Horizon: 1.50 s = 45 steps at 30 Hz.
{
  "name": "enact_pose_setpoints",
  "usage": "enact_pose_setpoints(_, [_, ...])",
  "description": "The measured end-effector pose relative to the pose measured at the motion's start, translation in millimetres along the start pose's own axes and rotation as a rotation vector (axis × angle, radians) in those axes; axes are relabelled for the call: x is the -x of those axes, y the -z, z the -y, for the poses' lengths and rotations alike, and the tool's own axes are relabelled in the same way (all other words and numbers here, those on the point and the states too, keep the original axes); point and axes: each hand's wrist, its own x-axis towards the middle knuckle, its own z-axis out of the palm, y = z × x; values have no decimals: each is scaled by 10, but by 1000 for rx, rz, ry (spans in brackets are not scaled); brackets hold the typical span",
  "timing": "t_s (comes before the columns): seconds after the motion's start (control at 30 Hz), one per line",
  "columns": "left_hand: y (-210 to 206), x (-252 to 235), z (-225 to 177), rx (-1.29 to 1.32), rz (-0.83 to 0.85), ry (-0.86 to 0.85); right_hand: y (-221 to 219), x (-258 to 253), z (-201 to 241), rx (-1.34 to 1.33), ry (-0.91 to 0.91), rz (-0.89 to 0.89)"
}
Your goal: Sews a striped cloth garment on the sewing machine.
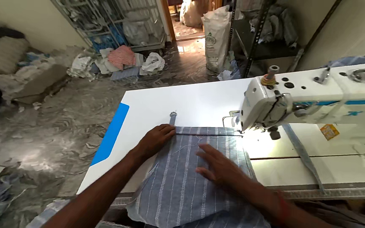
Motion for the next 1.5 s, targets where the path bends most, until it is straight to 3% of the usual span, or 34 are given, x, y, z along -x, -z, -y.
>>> enact_pose_setpoints(0.07, [14, 112, 11, 12, 24, 3, 334, 802, 13, 142, -292, -119])
enact_pose_setpoints(0.13, [7, 160, 7, -1, 21, 32, 626, 1384, 53, 155, -701, 224])
enact_pose_setpoints(0.2, [-3, 136, -8, -11, 28, 38, 541, 1691, 34, -229, -836, 444])
enact_pose_setpoints(0.23, [-3, 123, -19, -15, 44, 33, 376, 1752, 52, -538, -794, 428])
enact_pose_setpoints(0.3, [32, 150, -67, -5, 85, 42, 57, 1682, 155, -1177, -750, 205])
enact_pose_setpoints(0.37, [160, 285, -278, 23, 165, 68, 217, 1469, 154, -1376, -833, -54])
enact_pose_setpoints(0.43, [308, 521, -741, 94, 212, 65, 705, 1256, -222, -1047, -838, -156])
enact_pose_setpoints(0.5, [404, 680, -1401, 169, 173, -18, 1196, 971, -803, -386, -757, -151])
enact_pose_setpoints(0.57, [384, 583, -2176, 280, 127, -123, 1447, 677, -1353, 85, -711, -184])
enact_pose_setpoints(0.63, [203, 309, -2887, 438, 69, -156, 1495, 473, -1685, 372, -715, -181])
enact_pose_setpoints(0.73, [-181, -78, -3436, 532, -19, -163, 1409, 539, -1363, 400, -569, -161])
enact_pose_setpoints(0.83, [-382, -197, -3685, 505, -39, -94, 977, 1229, -695, 392, -481, -55])
enact_pose_setpoints(0.9, [-405, -214, -3751, 470, -51, -6, 725, 1655, -883, 456, -486, -122])
enact_pose_setpoints(1.0, [-363, -182, -3846, 467, -71, 126, 847, 2048, -1306, 478, -472, -319])
enact_pose_setpoints(1.1, [-351, -168, -3855, 494, -119, 221, 954, 2186, -711, 275, -245, -230])
enact_pose_setpoints(1.2, [-274, -154, -3838, 632, -95, 295, 551, 2276, -151, 221, -27, 8])
enact_pose_setpoints(1.27, [-193, -252, -3663, 667, 2, 237, 280, 2341, -220, 236, -10, -13])
enact_pose_setpoints(1.33, [-166, -501, -3389, 537, -19, 207, 228, 2341, -314, 216, -16, -21])
enact_pose_setpoints(1.5, [-476, -1340, -2633, 231, -67, 342, 192, 2173, -388, 219, -81, -34])
